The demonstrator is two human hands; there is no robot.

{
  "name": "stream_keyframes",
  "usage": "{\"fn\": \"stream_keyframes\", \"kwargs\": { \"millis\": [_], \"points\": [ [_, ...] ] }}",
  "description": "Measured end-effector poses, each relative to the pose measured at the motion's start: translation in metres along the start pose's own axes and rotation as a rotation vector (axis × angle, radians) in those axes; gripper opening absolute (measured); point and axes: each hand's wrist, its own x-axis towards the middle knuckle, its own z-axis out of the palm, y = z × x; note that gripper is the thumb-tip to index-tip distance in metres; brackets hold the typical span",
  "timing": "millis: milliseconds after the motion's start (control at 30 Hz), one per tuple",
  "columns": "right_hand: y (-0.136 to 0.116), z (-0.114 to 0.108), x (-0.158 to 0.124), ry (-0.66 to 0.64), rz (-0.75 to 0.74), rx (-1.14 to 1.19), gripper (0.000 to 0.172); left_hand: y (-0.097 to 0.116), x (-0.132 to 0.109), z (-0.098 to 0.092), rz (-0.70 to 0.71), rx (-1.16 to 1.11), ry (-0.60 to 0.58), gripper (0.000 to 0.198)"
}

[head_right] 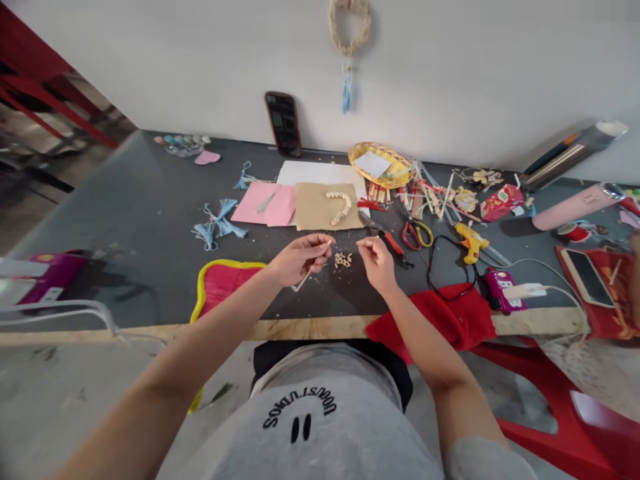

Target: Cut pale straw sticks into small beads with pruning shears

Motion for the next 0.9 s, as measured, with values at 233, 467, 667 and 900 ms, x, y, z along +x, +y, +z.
{"fn": "stream_keyframes", "kwargs": {
  "millis": [233,467,667,900],
  "points": [
    [-0.051,0.012,0.008,-0.102,0.245,0.319,0.020,0.001,-0.007,0.019,0.092,0.072,0.111,0.033],
    [-0.049,0.031,0.021,-0.164,0.329,0.422,0.023,0.009,0.002,0.016,0.116,0.172,0.178,0.034],
    [-0.041,0.043,0.015,-0.117,0.396,0.534,0.024,0.005,0.002,0.014,0.078,0.201,0.208,0.033],
    [-0.043,0.039,0.012,-0.143,0.382,0.548,0.026,0.004,-0.003,0.019,0.111,0.301,0.201,0.036]
  ]
}}
